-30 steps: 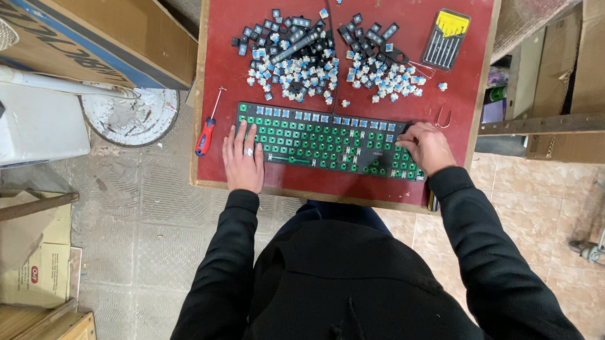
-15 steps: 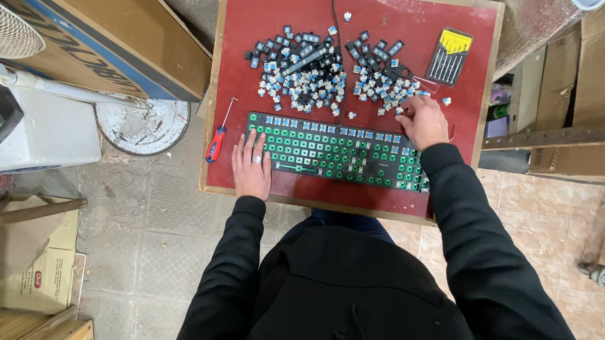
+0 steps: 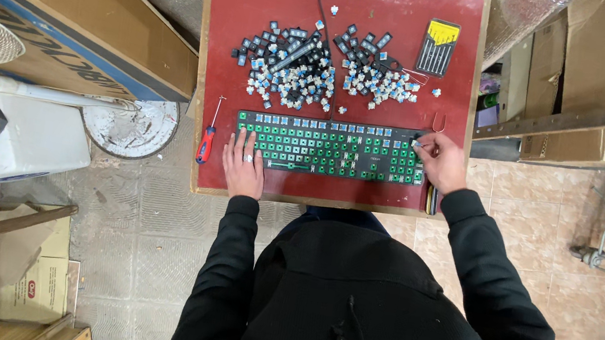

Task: The person assembles a mechanical keyboard by inserting switches into a green PCB and then placing keycaps onto the switches. The person works methodically across the keyboard, handling switches and keycaps one at a time.

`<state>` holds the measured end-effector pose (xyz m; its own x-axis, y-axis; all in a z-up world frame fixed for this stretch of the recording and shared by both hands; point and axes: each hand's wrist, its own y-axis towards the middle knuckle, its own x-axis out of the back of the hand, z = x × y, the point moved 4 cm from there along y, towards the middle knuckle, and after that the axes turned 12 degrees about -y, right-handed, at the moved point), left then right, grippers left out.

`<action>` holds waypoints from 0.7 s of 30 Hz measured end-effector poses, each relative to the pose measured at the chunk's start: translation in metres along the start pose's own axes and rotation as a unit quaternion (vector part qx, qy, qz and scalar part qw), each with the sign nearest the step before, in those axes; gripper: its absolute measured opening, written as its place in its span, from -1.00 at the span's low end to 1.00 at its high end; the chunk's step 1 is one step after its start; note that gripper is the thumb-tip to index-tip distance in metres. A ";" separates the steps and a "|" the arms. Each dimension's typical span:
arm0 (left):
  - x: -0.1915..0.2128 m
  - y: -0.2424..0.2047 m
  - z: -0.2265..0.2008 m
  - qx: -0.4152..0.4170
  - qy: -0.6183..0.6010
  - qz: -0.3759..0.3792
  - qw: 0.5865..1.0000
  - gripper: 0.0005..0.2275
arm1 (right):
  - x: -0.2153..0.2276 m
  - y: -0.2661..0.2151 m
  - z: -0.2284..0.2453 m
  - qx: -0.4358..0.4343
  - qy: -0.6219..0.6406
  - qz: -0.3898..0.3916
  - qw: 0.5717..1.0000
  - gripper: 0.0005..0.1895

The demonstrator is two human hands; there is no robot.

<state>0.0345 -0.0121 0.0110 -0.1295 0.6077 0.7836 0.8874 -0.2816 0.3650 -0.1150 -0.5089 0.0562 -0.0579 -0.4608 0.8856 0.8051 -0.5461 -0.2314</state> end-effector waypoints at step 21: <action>0.004 0.001 -0.003 -0.003 -0.003 -0.008 1.000 -0.57 | -0.026 -0.012 0.015 0.143 -0.061 -0.107 0.982 -0.75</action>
<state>0.0341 -0.0124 0.0158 -0.1408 0.6170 0.7743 0.8830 -0.2755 0.3800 -0.1142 -0.4796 0.0420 -0.1858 -0.2596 0.9477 0.9164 -0.3938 0.0718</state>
